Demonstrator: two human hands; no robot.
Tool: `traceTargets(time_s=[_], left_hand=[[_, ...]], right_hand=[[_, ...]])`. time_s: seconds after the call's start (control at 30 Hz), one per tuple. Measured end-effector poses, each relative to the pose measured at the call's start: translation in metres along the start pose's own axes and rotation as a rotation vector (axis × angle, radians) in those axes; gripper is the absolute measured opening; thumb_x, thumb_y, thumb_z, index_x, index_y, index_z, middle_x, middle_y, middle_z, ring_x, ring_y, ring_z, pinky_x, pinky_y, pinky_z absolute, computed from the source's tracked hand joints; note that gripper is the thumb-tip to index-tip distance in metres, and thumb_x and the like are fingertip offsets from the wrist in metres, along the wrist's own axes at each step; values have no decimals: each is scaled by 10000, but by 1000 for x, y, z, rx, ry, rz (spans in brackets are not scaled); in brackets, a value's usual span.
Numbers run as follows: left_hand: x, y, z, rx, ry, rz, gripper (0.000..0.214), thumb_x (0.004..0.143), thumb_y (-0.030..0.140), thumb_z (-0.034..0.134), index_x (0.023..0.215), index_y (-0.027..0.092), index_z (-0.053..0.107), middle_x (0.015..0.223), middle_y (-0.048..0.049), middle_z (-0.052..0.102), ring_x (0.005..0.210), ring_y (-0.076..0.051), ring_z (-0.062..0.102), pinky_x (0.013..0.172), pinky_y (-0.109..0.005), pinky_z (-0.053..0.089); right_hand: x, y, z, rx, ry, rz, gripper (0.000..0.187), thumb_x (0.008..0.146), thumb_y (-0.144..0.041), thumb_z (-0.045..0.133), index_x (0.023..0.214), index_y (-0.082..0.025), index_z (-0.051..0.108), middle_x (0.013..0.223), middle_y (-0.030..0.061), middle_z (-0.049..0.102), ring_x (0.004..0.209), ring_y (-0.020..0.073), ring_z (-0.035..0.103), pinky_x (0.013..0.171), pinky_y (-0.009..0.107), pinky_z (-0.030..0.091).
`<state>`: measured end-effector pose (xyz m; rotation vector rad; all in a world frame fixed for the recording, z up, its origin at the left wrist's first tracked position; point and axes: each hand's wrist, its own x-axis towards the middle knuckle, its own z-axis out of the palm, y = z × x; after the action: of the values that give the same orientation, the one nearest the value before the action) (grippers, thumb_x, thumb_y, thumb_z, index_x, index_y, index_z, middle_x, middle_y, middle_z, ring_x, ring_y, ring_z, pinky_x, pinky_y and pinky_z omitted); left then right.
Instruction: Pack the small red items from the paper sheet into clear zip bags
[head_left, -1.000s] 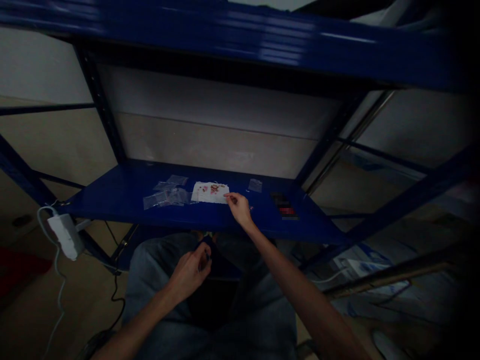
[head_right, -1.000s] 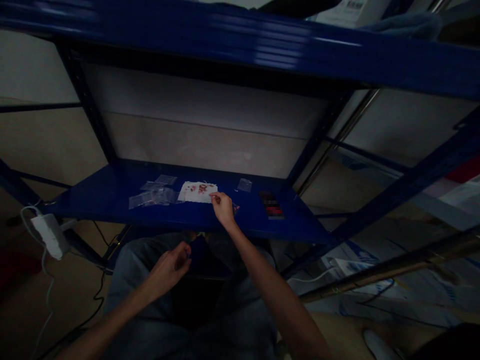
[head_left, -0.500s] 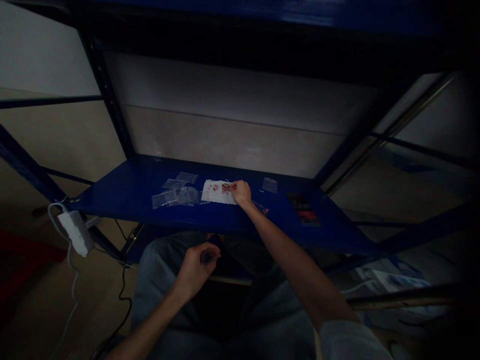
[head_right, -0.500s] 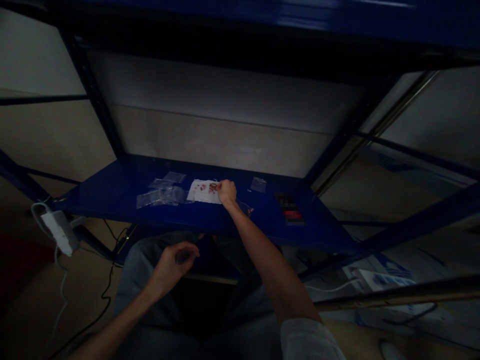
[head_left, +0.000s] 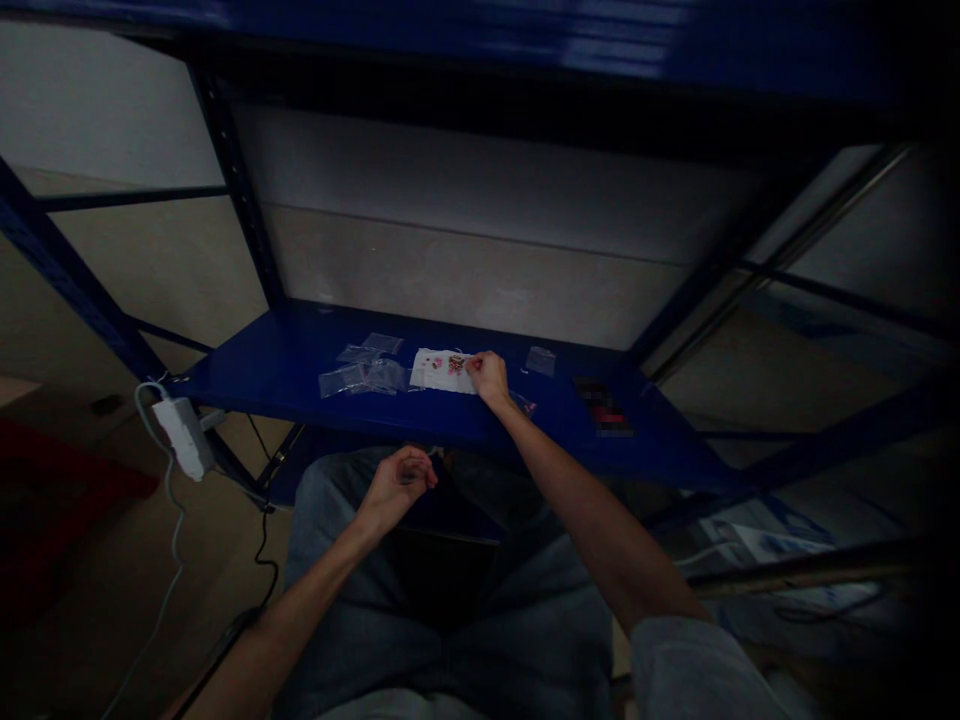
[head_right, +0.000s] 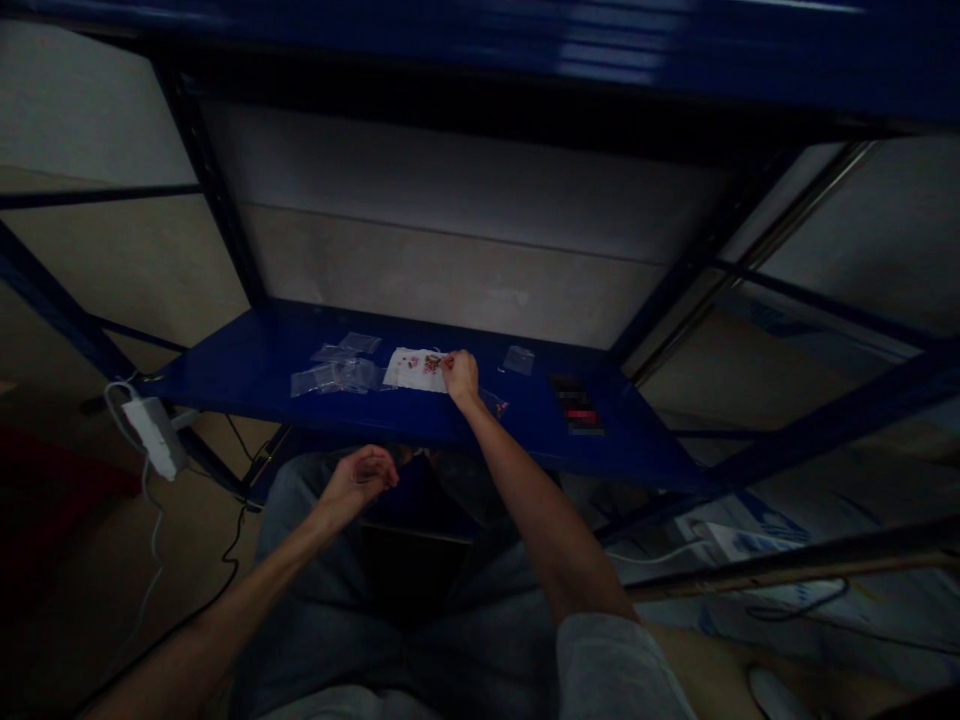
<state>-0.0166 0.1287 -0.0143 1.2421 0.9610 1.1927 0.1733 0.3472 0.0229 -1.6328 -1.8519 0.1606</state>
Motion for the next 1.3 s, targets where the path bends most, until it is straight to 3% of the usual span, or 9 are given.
traceTargets(time_s=[0.13, 0.23, 0.37, 0.5, 0.67, 0.87, 0.97, 1.13, 1.3], left_hand=[[-1, -3, 0, -14, -90, -5, 287, 639, 57, 542, 903, 169, 548, 719, 6, 607, 660, -118, 561, 645, -243, 417], [-4, -3, 4, 42, -172, 15, 322, 642, 52, 549, 940, 172, 535, 740, 10, 593, 699, -117, 553, 675, -237, 409], [-14, 0, 14, 101, -234, 65, 287, 670, 99, 572, 950, 156, 539, 834, -11, 589, 796, -145, 560, 751, -262, 427], [-26, 3, 20, 137, -272, 75, 180, 684, 141, 591, 856, 145, 541, 830, -12, 568, 788, -147, 545, 703, -243, 419], [-24, 1, 17, 107, -217, 94, 115, 683, 155, 594, 766, 150, 515, 741, 24, 535, 712, -116, 513, 685, -235, 404], [-5, -4, 9, 119, -95, 62, 139, 697, 181, 612, 821, 140, 564, 794, -2, 590, 754, -135, 550, 698, -238, 420], [-1, -1, 8, 89, -48, 4, 142, 714, 198, 616, 843, 147, 584, 767, -7, 610, 734, -139, 570, 673, -239, 432], [-2, 7, 11, 15, -32, -125, 218, 790, 337, 629, 926, 167, 635, 731, -20, 645, 678, -142, 595, 608, -239, 447], [-3, 6, 10, -44, 12, -266, 342, 752, 429, 700, 968, 164, 714, 878, -90, 715, 836, -198, 652, 721, -283, 495]], right_hand=[[-51, -32, -31, 239, 36, -167, 100, 784, -201, 644, 798, -143, 724, 830, 68, 679, 747, 168, 597, 723, 271, 448], [-121, -60, -56, 440, -81, -274, 96, 813, -241, 641, 804, -177, 713, 767, 26, 644, 710, 151, 574, 674, 267, 434], [-203, -78, -73, 485, -195, -302, 60, 813, -171, 657, 783, -196, 703, 761, 19, 613, 729, 150, 564, 673, 268, 428], [-230, -75, -74, 409, -216, -325, 76, 792, -131, 691, 759, -199, 692, 745, 14, 599, 768, 163, 552, 700, 279, 415], [-214, -75, -70, 326, -272, -428, 123, 780, -96, 698, 707, -192, 674, 739, 9, 614, 786, 165, 543, 720, 285, 391], [-187, -81, -55, 262, -362, -498, 192, 759, -26, 666, 668, -196, 666, 739, -5, 634, 784, 155, 561, 763, 294, 375], [-160, -76, -47, 275, -337, -531, 181, 794, -58, 637, 697, -206, 674, 752, -6, 641, 783, 151, 575, 760, 285, 380], [-62, -37, -30, 198, -12, -248, 158, 885, -203, 565, 843, -187, 716, 840, 49, 681, 765, 164, 608, 690, 258, 413], [3, 0, -1, -47, -31, 32, 93, 817, -236, 658, 870, -222, 733, 851, 42, 721, 761, 170, 643, 660, 235, 421]])
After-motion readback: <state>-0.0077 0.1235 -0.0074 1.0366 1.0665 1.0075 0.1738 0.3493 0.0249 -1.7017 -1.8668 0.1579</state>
